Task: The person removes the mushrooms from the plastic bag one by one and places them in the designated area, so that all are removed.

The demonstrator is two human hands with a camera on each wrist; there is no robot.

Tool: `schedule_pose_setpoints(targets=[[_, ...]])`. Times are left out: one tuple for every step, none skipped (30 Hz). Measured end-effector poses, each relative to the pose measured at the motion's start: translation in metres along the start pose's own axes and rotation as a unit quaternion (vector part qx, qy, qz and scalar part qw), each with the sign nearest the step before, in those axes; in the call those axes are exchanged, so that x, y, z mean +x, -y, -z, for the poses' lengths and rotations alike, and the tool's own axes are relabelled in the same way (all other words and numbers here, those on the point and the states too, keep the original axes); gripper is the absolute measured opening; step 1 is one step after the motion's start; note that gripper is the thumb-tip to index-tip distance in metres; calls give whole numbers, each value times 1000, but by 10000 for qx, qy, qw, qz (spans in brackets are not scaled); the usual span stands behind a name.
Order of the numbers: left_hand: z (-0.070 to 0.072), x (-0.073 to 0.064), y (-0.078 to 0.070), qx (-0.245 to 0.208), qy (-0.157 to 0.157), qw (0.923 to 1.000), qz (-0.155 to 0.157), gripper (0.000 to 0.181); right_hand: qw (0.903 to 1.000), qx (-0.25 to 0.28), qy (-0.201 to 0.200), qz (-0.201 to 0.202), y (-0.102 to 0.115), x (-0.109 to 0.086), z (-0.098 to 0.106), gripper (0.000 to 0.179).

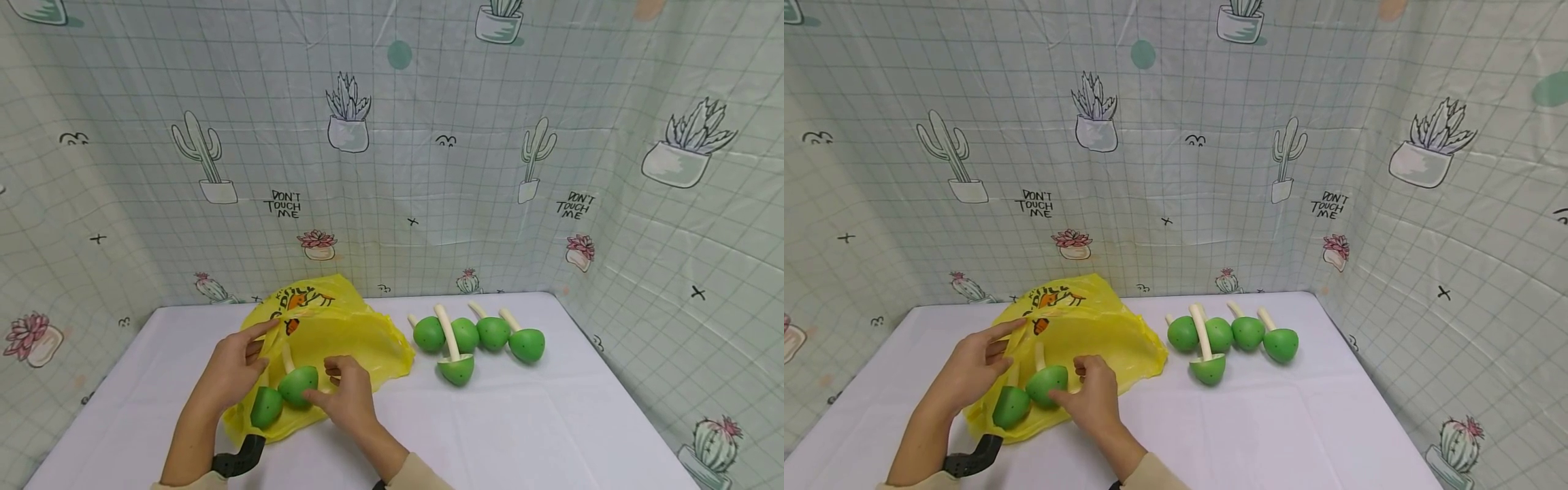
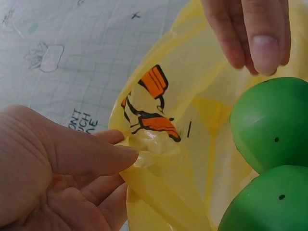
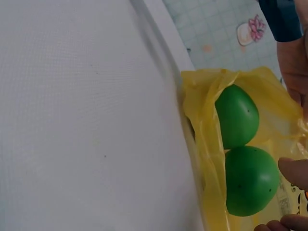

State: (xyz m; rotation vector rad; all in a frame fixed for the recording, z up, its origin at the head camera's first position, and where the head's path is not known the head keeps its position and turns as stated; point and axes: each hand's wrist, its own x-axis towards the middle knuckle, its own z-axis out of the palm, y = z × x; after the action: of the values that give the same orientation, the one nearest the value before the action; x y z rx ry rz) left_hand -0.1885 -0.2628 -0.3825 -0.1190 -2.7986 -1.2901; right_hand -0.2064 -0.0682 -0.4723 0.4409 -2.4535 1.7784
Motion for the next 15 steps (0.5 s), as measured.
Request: schedule_pose_setpoints(targets=[[0,0,0,2,-2,10000,0,64,10000,-24,1,2,0,0,-1,56],[0,0,0,9,-7,10000,13,65,10000,-46,-1,6,0,0,-3,56],[0,0,0,22,-5,10000,5,65,10000,-51,-4,11,0,0,-4,56],[0,0,0,21,0,10000,8,65,10000,-67,-6,27,0,0,-5,56],[0,0,0,15,7,10000,16,65,10000,-78,-5,35,0,0,-6,56],[0,1,0,2,16,10000,19,65,9999,-117,-14,74,0,1,-8,56],[0,1,0,-8,24,10000,26,65,9999,-149,-18,68,0,1,-9,56],[0,1,0,-19,27,10000,40,65,9998,-181,-30,97,-1,1,-10,57],[0,1,1,-27,34,10000,46,65,9997,-217,-39,105,-1,1,-11,57],[0,1,0,-32,34,10000,73,65,9996,-254,-51,128,-2,1,-12,57],[0,1,0,-24,29,10000,82,65,9995,-274,-61,133,-2,1,-14,57],[0,1,0,-22,30,10000,92,65,9994,-293,-71,154,-3,1,-15,58],[1,1,0,-14,34,10000,90,65,9995,-291,-70,132,-3,1,-16,58],[1,1,1,-5,33,10000,86,65,9995,-287,-68,141,-4,1,-17,58],[2,0,1,-3,36,10000,78,65,9995,-269,-57,132,-4,0,-17,59]])
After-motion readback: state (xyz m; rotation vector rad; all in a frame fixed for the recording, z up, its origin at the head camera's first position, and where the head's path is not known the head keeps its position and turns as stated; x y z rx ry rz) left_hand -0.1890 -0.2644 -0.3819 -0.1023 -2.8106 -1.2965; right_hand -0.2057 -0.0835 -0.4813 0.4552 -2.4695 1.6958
